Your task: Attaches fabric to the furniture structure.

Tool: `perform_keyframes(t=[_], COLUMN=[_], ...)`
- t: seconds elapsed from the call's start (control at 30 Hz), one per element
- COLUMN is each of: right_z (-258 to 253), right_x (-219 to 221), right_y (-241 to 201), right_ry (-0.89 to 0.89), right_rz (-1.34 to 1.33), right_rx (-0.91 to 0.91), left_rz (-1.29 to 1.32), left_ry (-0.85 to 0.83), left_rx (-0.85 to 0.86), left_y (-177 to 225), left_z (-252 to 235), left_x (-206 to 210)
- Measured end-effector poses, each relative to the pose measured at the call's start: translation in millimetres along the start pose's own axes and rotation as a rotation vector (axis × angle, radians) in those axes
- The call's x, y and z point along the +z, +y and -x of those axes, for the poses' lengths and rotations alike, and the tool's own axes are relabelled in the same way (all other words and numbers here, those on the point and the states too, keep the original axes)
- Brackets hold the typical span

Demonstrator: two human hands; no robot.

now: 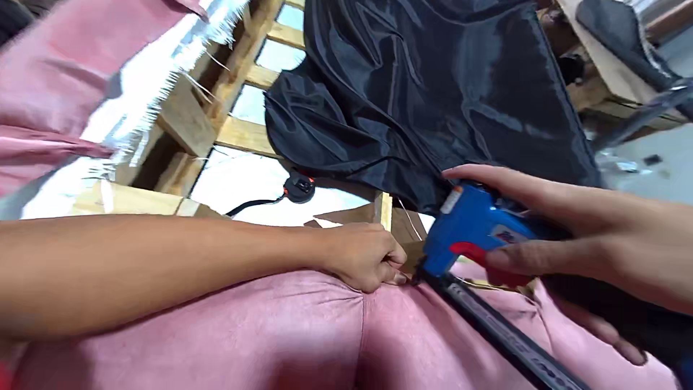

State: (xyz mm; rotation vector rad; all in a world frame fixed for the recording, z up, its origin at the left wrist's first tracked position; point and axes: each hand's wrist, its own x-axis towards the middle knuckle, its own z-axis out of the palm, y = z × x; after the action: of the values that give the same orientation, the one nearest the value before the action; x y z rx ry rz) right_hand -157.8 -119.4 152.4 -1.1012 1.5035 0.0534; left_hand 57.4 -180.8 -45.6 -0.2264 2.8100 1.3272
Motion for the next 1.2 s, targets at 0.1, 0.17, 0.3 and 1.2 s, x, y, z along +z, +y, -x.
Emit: perform_keyframes(t=[0.1, 0.17, 0.3, 1.2], right_z=[-24, -34, -43, 159], right_x=[2, 6, 13, -12], right_y=[-11, -15, -21, 187], right_ry=[-0.116, -0.119, -0.114, 0.552], right_rz=[-0.098, -0.058, 0.003, 0.091], right_rx=[0.098, 0.136, 0.181, -0.075], left_rz=[-0.075, -0.073, -0.039, -0.21], left_ry=[-0.113, -0.169, -0.213, -0.129], left_rx=[-0.123, -0.222, -0.294, -0.174], left_y=[12, 19, 26, 131], left_z=[0, -2, 0, -153], left_x=[-11, -15, -19, 17])
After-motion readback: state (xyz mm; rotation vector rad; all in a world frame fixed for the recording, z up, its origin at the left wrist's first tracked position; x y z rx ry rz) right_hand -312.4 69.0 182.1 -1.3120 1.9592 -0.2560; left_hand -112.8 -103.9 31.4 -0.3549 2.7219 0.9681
